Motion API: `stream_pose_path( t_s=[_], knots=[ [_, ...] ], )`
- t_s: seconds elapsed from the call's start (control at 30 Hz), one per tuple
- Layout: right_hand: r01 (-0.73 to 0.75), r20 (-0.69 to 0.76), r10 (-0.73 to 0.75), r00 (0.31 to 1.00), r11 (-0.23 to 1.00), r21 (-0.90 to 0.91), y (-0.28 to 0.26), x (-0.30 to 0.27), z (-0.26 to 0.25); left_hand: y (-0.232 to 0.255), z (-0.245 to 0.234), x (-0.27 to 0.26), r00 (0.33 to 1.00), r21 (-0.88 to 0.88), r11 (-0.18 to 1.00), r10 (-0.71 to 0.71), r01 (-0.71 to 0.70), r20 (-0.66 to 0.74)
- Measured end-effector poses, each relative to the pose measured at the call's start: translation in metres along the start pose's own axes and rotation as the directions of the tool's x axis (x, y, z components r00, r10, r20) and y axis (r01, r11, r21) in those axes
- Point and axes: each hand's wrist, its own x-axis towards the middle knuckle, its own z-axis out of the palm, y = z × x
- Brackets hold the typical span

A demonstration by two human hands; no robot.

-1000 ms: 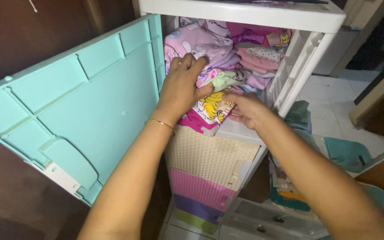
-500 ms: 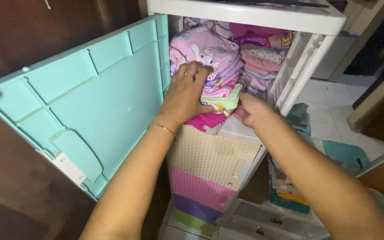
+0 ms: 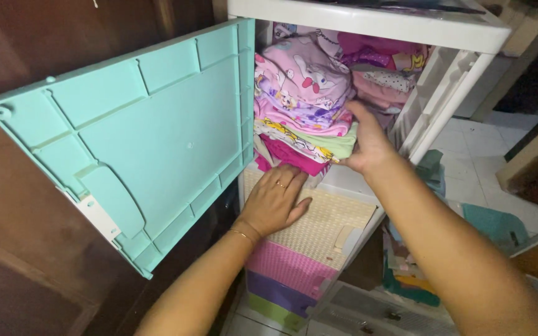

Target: Organizes and rearranges folded clothes inside a plastic storage cabinet.

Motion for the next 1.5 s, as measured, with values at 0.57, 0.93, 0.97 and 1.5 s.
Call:
stream_pose_path(
  t_s=[0.57, 0.93, 0.97, 1.5],
  knots=[
    [0.285, 0.046, -0.288, 0.957, 0.894, -0.344, -0.009, 0.060, -0.048, 0.007, 0.007, 0.037, 0.972, -0.051, 0.982, -0.170, 0.180, 0.161],
    [0.317, 0.438, -0.546, 0.714, -0.305, -0.898, -0.015, 0.007, 0.091, 0.000, 0.001, 0.006, 0.964, 0.091, 0.965, -0.232, 0.245, -0.131],
    [0.403, 0.594, -0.356, 0.721, -0.482, -0.778, -0.013, 0.013, 0.092, -0.001, -0.001, 0.008, 0.958, 0.049, 0.964, -0.252, 0.261, -0.135],
    [0.687, 0.673, -0.218, 0.706, -0.017, -0.726, -0.051, 0.056, 0.076, -0.008, -0.055, 0.041, 0.866, -0.150, 0.953, -0.303, 0.264, -0.397]
  ],
)
